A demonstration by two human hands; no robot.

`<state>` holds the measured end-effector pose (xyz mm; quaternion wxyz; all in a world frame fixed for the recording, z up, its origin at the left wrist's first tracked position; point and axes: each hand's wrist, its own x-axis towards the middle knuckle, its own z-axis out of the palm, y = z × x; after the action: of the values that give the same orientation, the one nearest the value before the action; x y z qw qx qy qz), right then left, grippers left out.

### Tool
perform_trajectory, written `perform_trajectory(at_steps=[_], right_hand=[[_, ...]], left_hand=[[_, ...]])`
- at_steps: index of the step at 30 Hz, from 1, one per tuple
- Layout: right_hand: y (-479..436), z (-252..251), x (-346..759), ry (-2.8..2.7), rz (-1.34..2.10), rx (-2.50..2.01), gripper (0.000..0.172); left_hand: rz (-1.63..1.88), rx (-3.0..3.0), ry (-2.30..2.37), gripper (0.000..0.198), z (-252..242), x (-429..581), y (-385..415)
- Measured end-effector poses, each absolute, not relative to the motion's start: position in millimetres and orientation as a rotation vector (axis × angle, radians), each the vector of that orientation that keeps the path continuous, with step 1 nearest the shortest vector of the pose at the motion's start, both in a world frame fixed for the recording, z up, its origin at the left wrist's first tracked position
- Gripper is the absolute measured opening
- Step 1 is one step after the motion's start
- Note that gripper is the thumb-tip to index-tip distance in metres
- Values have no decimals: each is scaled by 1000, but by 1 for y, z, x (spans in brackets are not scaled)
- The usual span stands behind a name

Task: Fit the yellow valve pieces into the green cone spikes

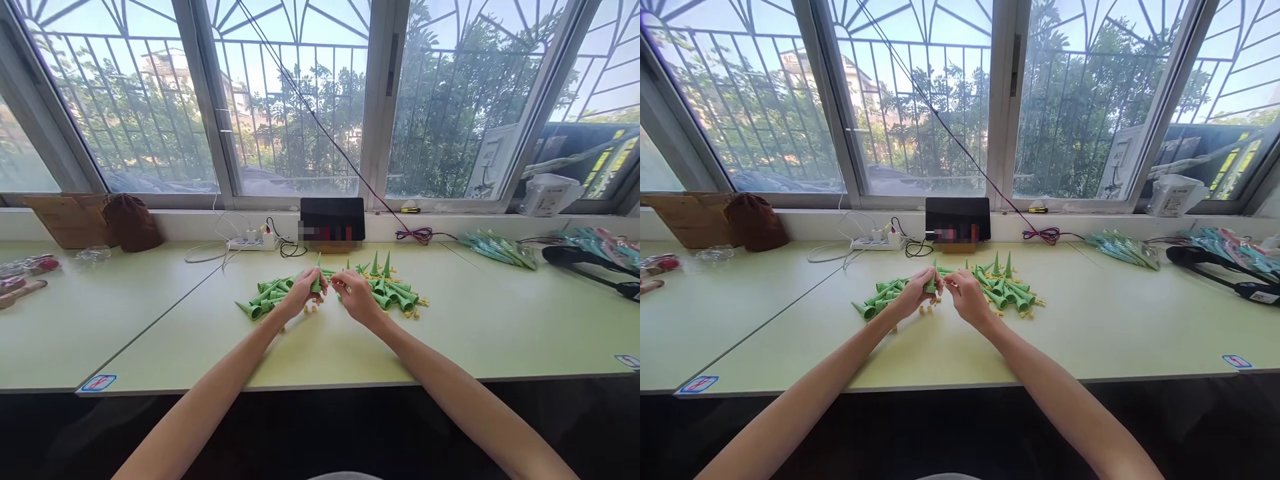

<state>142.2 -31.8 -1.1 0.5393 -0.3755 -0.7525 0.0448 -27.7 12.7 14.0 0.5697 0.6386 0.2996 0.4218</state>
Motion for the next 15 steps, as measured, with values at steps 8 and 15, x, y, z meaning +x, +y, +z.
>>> perform_trajectory(at_steps=[8,15], right_hand=[[-28,-11,140,-1772,207,-909,14],[-30,-10,136,-1763,241,-910,14]], left_hand=[[1016,1544,764,43,10,-27,17],[1103,1582,794,41,6,-26,19]])
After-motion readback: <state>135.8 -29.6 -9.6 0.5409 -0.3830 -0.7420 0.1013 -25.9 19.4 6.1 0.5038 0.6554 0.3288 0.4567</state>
